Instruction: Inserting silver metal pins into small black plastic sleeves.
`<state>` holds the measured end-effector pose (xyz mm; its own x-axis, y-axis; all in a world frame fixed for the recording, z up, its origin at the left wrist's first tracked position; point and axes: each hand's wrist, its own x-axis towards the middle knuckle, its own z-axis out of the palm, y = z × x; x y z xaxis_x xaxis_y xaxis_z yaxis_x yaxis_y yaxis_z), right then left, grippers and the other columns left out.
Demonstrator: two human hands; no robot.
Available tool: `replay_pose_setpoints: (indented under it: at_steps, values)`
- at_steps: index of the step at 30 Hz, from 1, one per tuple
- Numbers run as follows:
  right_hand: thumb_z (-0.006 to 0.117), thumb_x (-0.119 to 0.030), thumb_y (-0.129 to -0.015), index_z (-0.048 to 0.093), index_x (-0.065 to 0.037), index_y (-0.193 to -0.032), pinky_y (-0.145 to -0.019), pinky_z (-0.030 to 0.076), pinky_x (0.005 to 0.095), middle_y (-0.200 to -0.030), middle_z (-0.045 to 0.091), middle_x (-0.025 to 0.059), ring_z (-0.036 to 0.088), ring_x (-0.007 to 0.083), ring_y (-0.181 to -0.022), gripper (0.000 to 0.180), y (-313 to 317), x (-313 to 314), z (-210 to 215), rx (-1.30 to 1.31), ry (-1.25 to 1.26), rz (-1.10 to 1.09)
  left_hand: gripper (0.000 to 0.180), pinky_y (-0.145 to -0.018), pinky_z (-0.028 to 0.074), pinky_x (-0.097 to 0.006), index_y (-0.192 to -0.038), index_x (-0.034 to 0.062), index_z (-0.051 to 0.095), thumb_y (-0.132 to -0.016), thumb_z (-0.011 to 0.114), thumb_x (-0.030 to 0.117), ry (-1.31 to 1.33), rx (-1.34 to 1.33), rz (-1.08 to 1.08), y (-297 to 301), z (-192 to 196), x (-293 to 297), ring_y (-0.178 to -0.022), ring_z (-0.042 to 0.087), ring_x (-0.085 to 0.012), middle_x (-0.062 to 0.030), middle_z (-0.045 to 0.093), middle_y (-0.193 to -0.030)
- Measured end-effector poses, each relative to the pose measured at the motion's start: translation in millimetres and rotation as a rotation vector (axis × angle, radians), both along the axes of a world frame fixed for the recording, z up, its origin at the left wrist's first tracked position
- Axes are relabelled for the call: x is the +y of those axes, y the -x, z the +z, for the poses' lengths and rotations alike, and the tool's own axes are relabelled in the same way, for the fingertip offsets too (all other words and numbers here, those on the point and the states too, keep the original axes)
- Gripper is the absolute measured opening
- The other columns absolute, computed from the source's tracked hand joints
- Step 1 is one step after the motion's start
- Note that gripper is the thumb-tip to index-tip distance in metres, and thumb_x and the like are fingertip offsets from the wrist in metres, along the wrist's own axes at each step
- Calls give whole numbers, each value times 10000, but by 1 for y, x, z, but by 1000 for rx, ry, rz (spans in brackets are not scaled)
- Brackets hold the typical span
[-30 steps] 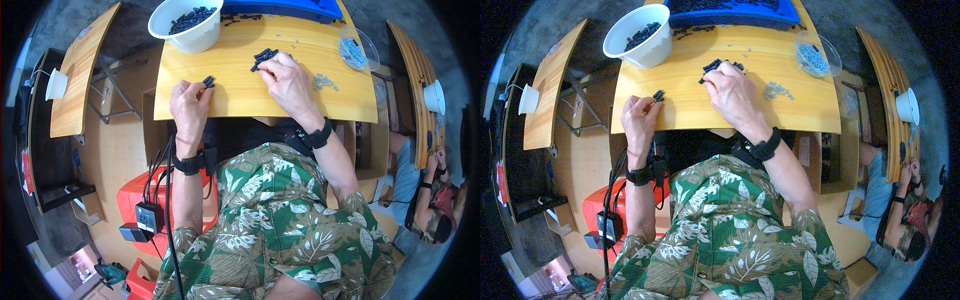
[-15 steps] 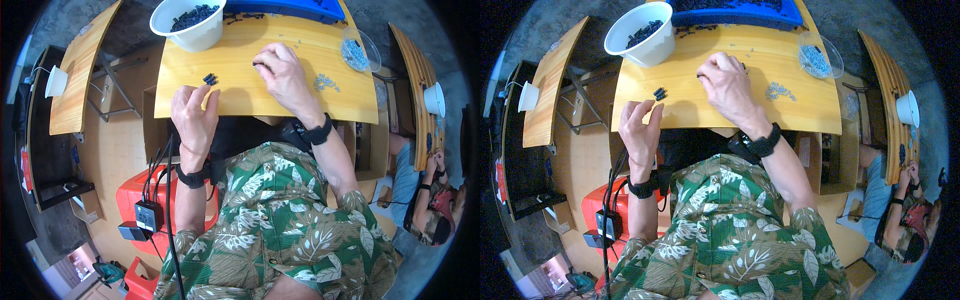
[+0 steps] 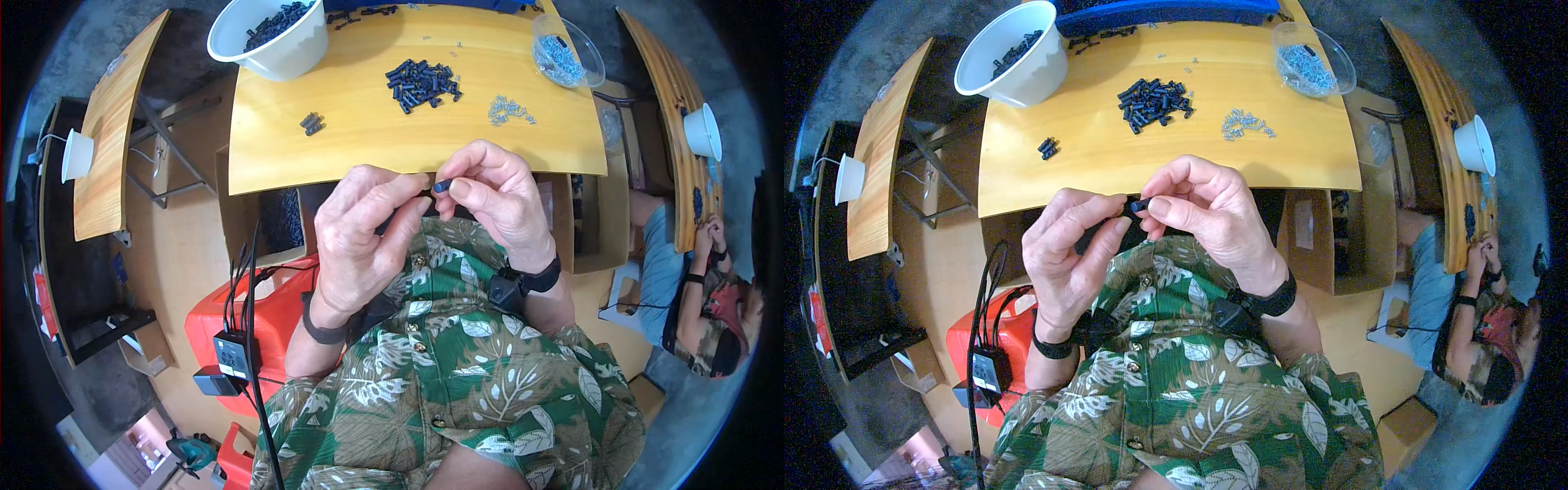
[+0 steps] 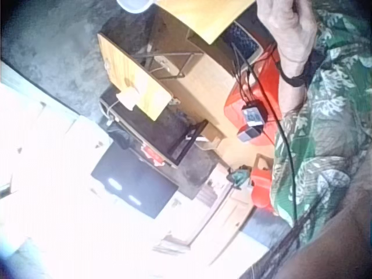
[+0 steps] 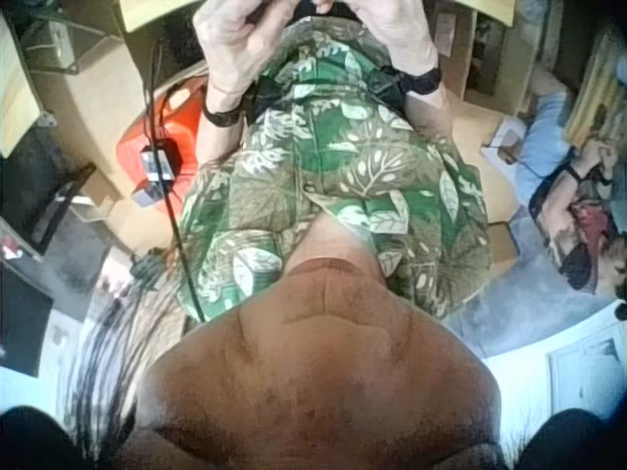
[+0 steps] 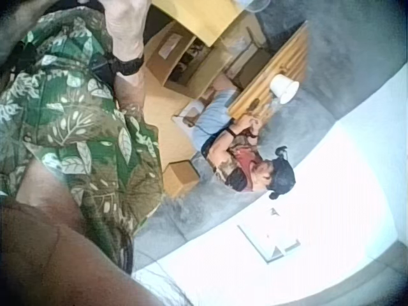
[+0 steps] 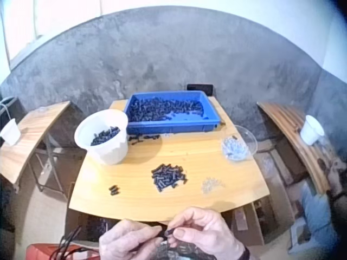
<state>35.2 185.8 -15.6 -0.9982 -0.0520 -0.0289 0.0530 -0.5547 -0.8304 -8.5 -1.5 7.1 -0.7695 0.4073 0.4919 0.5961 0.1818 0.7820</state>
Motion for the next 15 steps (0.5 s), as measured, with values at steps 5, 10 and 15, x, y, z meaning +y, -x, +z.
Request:
replay_pose_setpoints:
  at_steps: [5, 10, 15]
  values:
    - [665, -35, -914, 652, -1, -974, -680, 521, 214, -836, 674, 21, 626, 65, -733, 71, -12, -4, 11, 5, -261, -70, 297, -660, 512, -321, -984, 8, 710, -701, 771, -58, 96, 193, 6, -3, -1, 5, -753, 646, -229, -98, 669, -870]
    - [669, -40, -912, 652, -1, -950, -637, 484, 199, -806, 660, -1, 583, 39, -689, 57, -16, -5, 22, 64, -514, -126, 285, -653, 515, -339, -959, 10, 710, -687, 782, -36, 183, 266, 14, -5, -1, 6, -749, 642, -256, -99, 660, -858]
    - [658, -59, -926, 663, 2, -924, -640, 485, 201, -788, 661, 12, 587, 50, -684, 61, -16, -5, 27, 206, -788, -138, 245, -670, 520, -330, -939, 7, 714, -704, 777, -25, 212, 202, -14, -7, 0, 4, -748, 650, -245, -105, 667, -843]
